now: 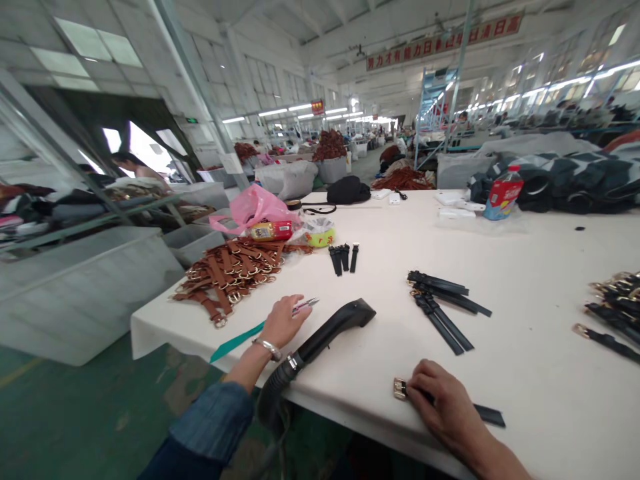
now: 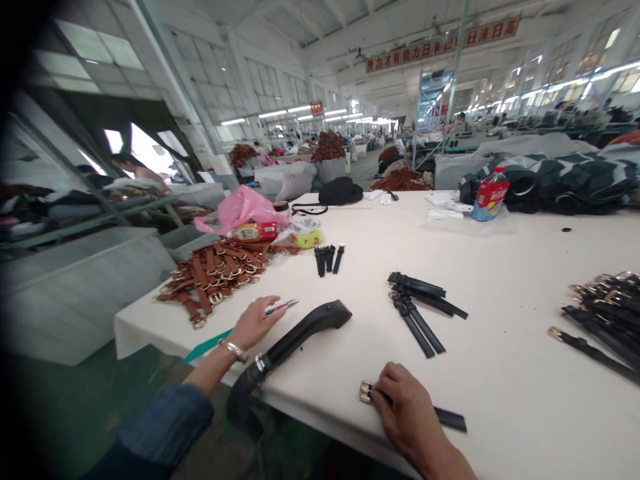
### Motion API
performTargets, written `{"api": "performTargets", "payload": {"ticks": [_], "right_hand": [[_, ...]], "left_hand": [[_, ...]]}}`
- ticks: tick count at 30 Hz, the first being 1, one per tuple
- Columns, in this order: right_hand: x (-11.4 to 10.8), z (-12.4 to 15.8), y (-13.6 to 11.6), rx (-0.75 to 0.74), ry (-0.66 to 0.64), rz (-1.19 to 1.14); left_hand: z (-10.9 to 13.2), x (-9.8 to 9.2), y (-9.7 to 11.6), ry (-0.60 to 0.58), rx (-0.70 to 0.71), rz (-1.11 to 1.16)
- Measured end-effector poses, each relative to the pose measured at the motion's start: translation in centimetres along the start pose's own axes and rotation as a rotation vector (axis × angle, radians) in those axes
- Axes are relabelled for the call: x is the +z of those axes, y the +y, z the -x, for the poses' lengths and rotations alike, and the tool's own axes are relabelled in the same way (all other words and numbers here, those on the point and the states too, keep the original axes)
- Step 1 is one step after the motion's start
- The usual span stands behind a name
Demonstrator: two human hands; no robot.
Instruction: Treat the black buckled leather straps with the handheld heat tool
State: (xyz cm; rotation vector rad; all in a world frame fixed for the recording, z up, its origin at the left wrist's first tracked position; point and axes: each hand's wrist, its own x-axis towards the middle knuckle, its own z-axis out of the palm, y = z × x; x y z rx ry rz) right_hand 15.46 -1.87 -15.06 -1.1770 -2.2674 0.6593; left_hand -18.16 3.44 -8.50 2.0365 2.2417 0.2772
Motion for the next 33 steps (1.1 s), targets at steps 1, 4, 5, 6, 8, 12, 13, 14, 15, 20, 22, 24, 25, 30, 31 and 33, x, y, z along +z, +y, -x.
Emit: {"api": "performTargets", "payload": {"ticks": [1, 4, 5, 6, 8, 12, 13, 14, 15, 20, 22, 24, 25, 30, 31, 33], "right_hand": [[0.0, 0.0, 0.1, 0.013, -0.005, -0.016], [-0.1, -0.1, 0.3, 0.049, -0.03, -0.03], [-0.1, -0.1, 0.3, 0.065, -0.038, -0.03], [-0.1, -0.1, 0.3, 0.085, -0.043, -0.029], [-0.1, -0.2, 0.2, 0.129, -0.039, -0.035], [0.2, -0.4, 0.1, 0.201, 0.022, -0.065], [0.3, -0.4, 0.1, 0.214, 0.041, -0.076], [0.4, -0.4, 0.2, 0.224, 0.06, -0.089], [0.4, -0.3, 0.1, 0.231, 0.079, -0.1], [0.4, -0.1, 0.1, 0.238, 0.133, -0.151], [0.4, -0.1, 0.2, 0.233, 0.133, -0.16], [0.5, -0.1, 0.4, 0.221, 0.128, -0.151], [0.5, -0.1, 0.5, 0.217, 0.127, -0.144], [0.6, -0.1, 0.6, 0.227, 0.123, -0.118], [0.6, -0.1, 0.6, 0.231, 0.124, -0.116], [0.5, -0.1, 0.4, 0.238, 0.126, -0.117]], "left_hand": [[-0.3, 0.0, -1.0, 0.015, -0.044, -0.031], [-0.9, 0.7, -3.3, -0.018, -0.109, -0.098], [-1.0, 1.1, -3.7, -0.034, -0.112, -0.111], [-1.1, 1.5, -3.9, -0.046, -0.113, -0.122], [-1.4, 2.2, -4.0, -0.055, -0.119, -0.136], [-2.2, 2.9, -3.6, -0.064, -0.137, -0.106], [-2.4, 2.9, -3.5, -0.067, -0.149, -0.087], [-2.6, 2.8, -3.4, -0.072, -0.164, -0.063], [-2.7, 2.6, -3.3, -0.077, -0.181, -0.033], [-1.4, -0.1, -2.4, -0.121, -0.232, 0.236], [0.6, -1.9, -1.2, -0.132, -0.23, 0.369], [3.3, -3.5, 1.0, -0.143, -0.192, 0.49], [4.8, -3.9, 2.3, -0.158, -0.147, 0.562], [10.4, -1.5, 9.4, -0.325, 0.187, 0.65], [10.9, -0.3, 10.3, -0.346, 0.18, 0.63], [11.5, 1.8, 11.6, -0.342, 0.178, 0.603]]}}
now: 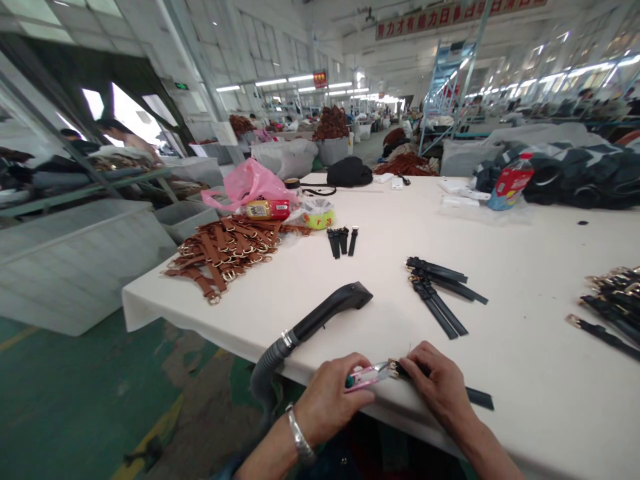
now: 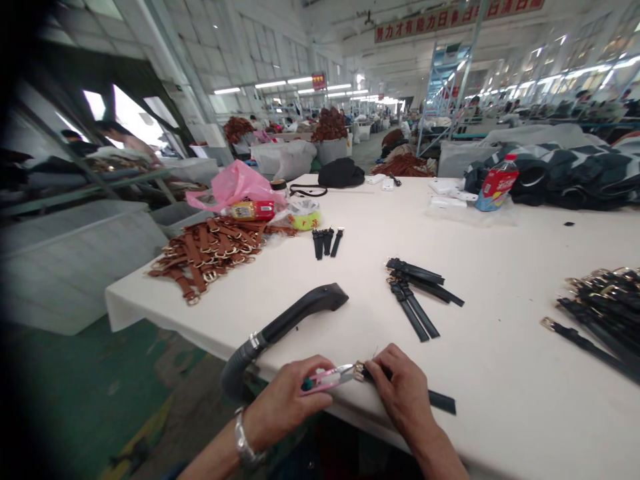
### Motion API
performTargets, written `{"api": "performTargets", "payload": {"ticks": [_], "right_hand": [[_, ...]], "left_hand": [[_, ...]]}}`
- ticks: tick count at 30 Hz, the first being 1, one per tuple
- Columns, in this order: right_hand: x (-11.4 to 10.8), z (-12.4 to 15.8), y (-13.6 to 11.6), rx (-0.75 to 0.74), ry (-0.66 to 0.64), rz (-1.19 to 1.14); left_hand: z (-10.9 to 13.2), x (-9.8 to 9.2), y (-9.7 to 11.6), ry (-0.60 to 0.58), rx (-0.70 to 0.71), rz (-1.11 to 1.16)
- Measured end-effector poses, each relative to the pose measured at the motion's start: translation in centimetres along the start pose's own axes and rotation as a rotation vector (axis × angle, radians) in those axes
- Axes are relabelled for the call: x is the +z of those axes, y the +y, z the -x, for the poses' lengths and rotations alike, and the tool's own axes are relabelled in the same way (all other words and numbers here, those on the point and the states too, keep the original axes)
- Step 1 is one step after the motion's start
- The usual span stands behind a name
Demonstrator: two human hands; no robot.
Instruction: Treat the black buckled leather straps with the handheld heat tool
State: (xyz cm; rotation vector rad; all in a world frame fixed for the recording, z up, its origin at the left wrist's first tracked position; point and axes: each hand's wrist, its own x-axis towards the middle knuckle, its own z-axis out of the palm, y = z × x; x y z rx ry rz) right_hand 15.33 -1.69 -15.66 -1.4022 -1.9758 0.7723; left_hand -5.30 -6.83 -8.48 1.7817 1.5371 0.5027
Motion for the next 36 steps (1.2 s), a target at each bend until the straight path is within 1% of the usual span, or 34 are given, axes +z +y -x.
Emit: {"api": "performTargets", "payload": {"ticks": [2, 5, 11, 16, 20, 28, 33, 36], "right_hand": [[0.0, 0.0, -0.1, 0.005, 0.002, -0.008], [0.0, 0.0, -0.2, 0.011, 0.005, -0.01], [0.1, 0.0, -0.1, -0.003, 0.014, -0.016], [0.2, 0.0, 0.1, -0.021, 0.031, -0.013], [0.2, 0.0, 0.2, -0.031, 0.04, -0.025], [0.1, 0.0, 0.0, -0.027, 0.03, -0.043], [-0.1, 0.0, -0.2, -0.035, 0.01, -0.073], [0.0, 0.0, -0.3, -0.028, 0.006, -0.071]], "left_hand": [[-0.4, 1.5, -0.3, 0.028, 0.011, -0.051], [-0.6, 2.4, -0.5, 0.069, 0.038, -0.178], [-0.3, 2.5, -0.5, 0.065, 0.094, -0.257], [-0.4, 2.7, -0.4, 0.033, 0.114, -0.378], [-0.6, 3.0, -0.5, 0.045, 0.116, -0.456], [-1.2, 2.9, -0.8, 0.013, 0.13, -0.47], [-1.6, 2.9, -1.3, 0.018, 0.139, -0.399], [-1.9, 2.8, -1.8, -0.002, 0.15, -0.351]]}}
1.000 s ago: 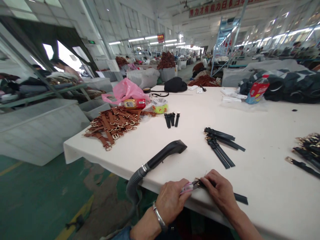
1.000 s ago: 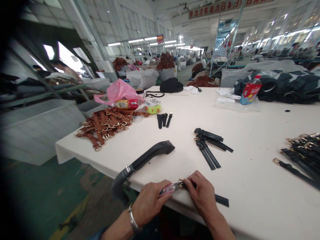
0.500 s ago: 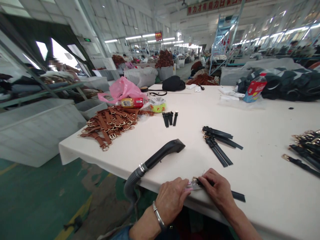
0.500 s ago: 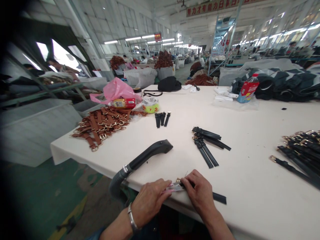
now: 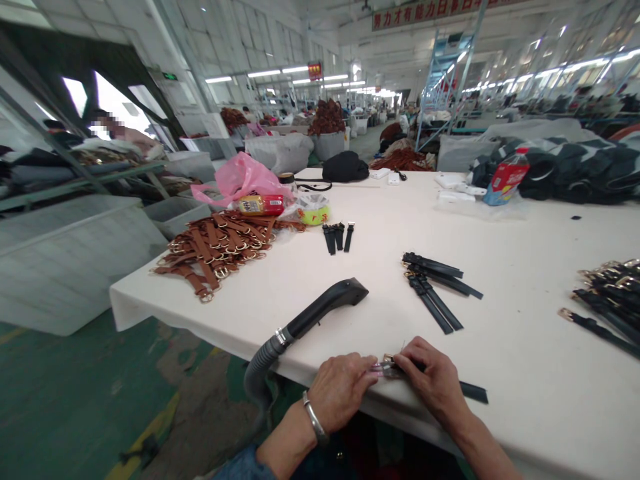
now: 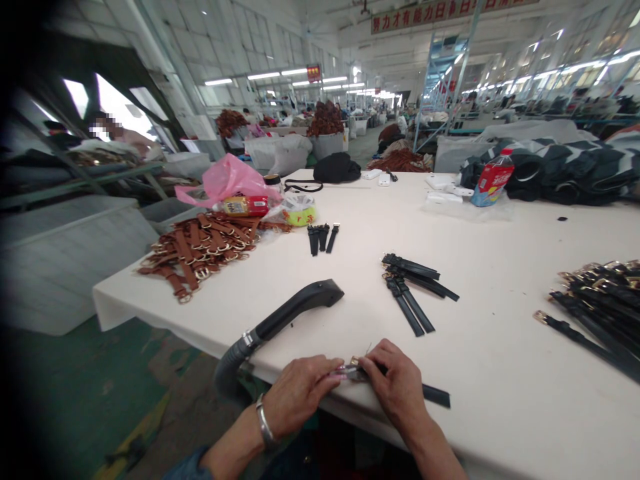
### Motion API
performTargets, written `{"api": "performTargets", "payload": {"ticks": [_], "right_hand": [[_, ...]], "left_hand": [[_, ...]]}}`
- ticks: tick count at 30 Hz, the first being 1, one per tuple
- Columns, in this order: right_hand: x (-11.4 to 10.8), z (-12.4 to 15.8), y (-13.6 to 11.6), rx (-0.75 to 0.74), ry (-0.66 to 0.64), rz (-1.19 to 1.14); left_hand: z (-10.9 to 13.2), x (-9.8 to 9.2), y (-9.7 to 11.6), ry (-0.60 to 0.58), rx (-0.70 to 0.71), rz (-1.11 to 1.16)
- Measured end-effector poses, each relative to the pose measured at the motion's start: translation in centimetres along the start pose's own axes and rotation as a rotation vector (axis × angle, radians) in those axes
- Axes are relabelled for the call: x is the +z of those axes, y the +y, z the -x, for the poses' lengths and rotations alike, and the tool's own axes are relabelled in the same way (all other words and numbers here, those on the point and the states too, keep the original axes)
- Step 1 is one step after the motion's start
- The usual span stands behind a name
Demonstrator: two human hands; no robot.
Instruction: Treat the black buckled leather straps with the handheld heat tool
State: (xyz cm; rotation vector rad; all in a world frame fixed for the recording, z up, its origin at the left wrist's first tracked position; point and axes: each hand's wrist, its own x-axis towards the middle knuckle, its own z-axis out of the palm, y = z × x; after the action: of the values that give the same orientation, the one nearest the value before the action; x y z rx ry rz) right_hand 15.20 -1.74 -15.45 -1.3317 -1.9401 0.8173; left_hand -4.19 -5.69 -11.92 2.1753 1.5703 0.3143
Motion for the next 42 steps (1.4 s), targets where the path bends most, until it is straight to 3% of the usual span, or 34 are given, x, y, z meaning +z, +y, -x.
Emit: {"api": "performTargets", "payload": {"ticks": [15, 30, 36, 39, 42], "right_hand": [[0.0, -0.1, 0.2, 0.009, -0.008, 0.008], [0.2, 0.0, 0.2, 0.018, -0.017, 0.03], [-0.1, -0.1, 0.1, 0.018, 0.016, -0.12], [-0.8, 0.2, -0.3, 0.022, 0.117, -0.256], [-2.4, 0.8, -0.9, -0.009, 0.228, -0.284]], "left_hand": [[-1.3, -1.8, -1.0, -0.08, 0.075, 0.037], [-0.8, -0.9, -0.5, -0.036, 0.062, -0.021], [-0.5, -0.5, -0.3, -0.025, 0.045, -0.004], [0.0, -1.8, 0.0, -0.003, 0.04, 0.08], [0.7, -5.0, -0.3, 0.029, 0.044, 0.185]]}}
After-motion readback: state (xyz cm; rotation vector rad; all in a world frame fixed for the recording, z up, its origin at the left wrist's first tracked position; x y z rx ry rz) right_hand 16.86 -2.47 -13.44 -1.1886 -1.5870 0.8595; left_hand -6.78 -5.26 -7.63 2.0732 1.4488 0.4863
